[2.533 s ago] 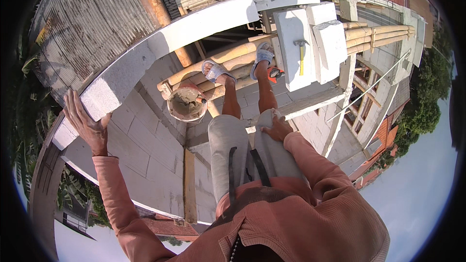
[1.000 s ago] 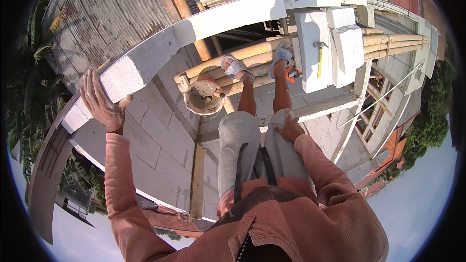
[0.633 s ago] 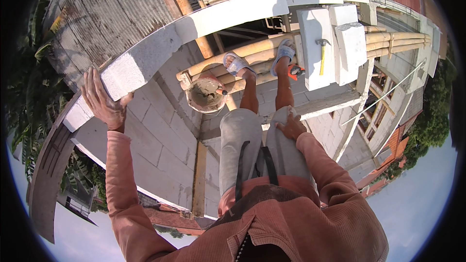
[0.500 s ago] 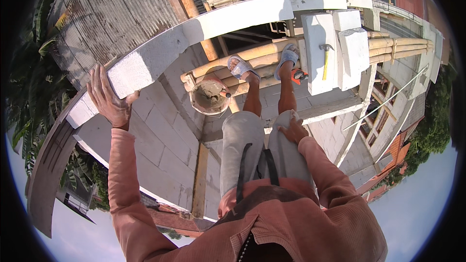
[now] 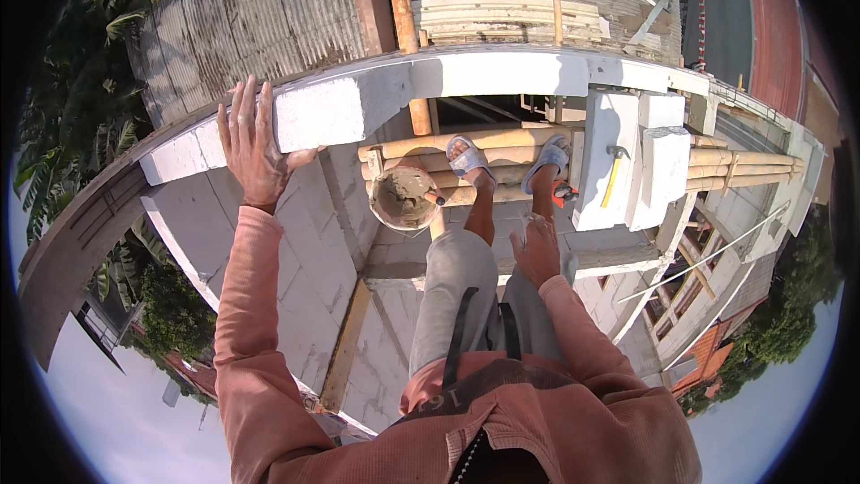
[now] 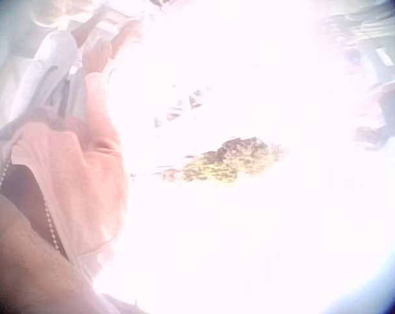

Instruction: The person places a block onto a wall, saws the end of a block, and then places the cut piece into a gap in the block wall.

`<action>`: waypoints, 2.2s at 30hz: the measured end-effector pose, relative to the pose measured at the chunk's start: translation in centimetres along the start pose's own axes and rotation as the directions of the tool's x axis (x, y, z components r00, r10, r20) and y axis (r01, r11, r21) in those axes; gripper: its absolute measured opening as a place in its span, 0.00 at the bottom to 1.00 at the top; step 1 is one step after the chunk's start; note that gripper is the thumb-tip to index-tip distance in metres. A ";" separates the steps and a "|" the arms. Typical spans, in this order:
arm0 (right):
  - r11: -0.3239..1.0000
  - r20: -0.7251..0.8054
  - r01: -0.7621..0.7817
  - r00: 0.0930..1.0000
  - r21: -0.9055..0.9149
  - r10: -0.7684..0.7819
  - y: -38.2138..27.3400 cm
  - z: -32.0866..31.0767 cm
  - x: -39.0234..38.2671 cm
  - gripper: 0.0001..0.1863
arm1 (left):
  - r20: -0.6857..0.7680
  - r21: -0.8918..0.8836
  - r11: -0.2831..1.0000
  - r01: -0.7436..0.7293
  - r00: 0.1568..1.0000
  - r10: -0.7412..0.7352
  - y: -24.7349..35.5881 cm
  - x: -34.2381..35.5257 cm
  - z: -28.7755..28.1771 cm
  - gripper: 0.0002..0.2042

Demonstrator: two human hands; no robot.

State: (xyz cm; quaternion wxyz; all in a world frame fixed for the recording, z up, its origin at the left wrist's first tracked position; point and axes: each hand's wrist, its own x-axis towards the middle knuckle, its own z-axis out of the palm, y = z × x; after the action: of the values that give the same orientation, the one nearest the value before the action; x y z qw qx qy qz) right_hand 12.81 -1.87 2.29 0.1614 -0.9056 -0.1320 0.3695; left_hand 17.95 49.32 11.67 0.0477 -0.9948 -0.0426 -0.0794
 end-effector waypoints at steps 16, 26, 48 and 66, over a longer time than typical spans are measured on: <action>0.952 -0.346 0.222 0.894 -0.208 -0.285 -13.2 -6.5 16.5 0.35 | -0.056 0.005 1.000 -0.020 0.998 0.020 0.6 0.3 0.1 0.56; 0.969 -0.412 0.156 0.883 -0.193 -0.225 -12.7 -5.1 16.5 0.35 | -0.060 -0.059 0.994 -0.095 0.994 0.091 1.3 1.1 -0.6 0.50; 0.711 0.329 -0.592 0.804 0.379 0.495 17.2 5.3 5.2 0.22 | 0.277 -0.028 0.997 -0.078 0.957 0.083 0.5 1.7 -2.4 0.52; -0.142 0.597 -0.784 0.327 0.604 0.732 38.7 31.1 15.5 0.50 | 0.501 0.324 0.913 0.249 0.773 -0.389 -2.4 1.0 -5.9 0.53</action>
State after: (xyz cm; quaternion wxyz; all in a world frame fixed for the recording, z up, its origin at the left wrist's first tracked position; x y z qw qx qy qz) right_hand 6.06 -25.62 -43.47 0.3275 -0.5808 0.6133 0.4233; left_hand 17.77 51.22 17.83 0.1385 -0.9390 -0.2331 0.2117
